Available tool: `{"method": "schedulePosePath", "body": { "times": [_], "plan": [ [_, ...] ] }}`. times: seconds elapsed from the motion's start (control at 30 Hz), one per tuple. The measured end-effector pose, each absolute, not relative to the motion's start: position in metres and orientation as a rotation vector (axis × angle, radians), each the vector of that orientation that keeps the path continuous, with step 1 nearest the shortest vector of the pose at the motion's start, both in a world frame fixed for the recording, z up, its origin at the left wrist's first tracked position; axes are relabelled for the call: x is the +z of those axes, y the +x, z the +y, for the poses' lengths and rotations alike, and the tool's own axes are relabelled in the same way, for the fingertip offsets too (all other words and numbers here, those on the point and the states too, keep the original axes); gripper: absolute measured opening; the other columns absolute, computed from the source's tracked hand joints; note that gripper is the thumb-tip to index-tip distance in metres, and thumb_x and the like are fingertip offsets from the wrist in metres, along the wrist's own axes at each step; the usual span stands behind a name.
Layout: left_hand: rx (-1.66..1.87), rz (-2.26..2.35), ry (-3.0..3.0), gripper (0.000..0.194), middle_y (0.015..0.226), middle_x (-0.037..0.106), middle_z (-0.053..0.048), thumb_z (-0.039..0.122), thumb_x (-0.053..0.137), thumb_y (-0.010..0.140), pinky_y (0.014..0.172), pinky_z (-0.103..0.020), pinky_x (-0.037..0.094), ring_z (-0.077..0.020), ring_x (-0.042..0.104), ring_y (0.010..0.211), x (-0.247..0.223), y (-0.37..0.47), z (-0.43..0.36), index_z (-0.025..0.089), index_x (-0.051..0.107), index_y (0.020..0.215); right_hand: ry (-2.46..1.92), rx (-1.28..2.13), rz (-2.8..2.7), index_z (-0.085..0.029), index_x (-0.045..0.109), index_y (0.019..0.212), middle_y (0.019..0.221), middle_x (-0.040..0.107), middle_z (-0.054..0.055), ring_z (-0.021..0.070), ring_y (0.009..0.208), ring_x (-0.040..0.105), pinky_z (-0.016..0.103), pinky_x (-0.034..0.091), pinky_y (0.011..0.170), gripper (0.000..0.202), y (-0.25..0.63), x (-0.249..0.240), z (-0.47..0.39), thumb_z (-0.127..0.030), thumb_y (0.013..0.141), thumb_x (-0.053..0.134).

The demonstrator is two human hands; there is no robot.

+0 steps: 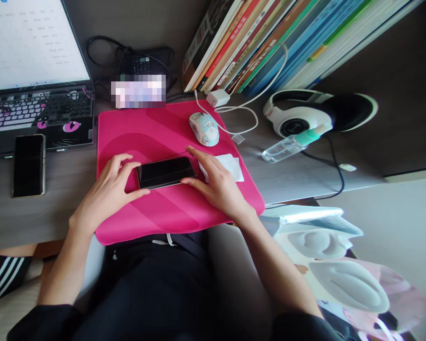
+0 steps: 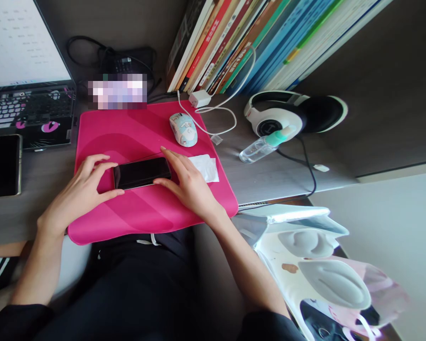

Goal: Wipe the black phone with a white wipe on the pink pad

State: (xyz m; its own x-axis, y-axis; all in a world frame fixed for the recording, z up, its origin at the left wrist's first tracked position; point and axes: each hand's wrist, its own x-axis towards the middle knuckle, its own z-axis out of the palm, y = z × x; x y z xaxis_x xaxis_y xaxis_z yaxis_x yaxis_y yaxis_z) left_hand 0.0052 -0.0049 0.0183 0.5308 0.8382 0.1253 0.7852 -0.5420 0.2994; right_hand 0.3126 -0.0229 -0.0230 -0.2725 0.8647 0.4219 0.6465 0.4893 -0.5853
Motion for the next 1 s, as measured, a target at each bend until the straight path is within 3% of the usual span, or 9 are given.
{"method": "schedulePosePath", "body": {
  "times": [0.4, 1.0],
  "plan": [
    [0.413, 1.37, 2.482, 0.061, 0.154, 0.051, -0.012, 0.052, 0.074, 0.098, 0.129, -0.054, 0.04, -0.0343, 0.049, 0.151, 0.0138, 0.0048, -0.0031, 0.028, 0.051, 0.15, -1.204, 0.349, -2.018, -0.029, 0.041, 0.168, 0.158, 0.063, 0.016, 0.034, 0.146, 0.06, 0.057, 0.052, 0.12, 0.074, 0.313, -0.0274, -0.0209, -0.049, 0.102, 0.069],
    [0.371, 1.386, 2.576, 0.058, 0.153, 0.055, -0.012, 0.055, 0.074, 0.097, 0.125, -0.054, 0.045, -0.0345, 0.054, 0.146, 0.0165, 0.0045, -0.0008, 0.025, 0.055, 0.143, -1.244, 0.383, -2.028, -0.022, 0.046, 0.165, 0.157, 0.063, 0.019, 0.0337, 0.145, 0.061, 0.053, 0.052, 0.121, 0.072, 0.3122, -0.0279, -0.0207, -0.046, 0.102, 0.071]
  ]
}}
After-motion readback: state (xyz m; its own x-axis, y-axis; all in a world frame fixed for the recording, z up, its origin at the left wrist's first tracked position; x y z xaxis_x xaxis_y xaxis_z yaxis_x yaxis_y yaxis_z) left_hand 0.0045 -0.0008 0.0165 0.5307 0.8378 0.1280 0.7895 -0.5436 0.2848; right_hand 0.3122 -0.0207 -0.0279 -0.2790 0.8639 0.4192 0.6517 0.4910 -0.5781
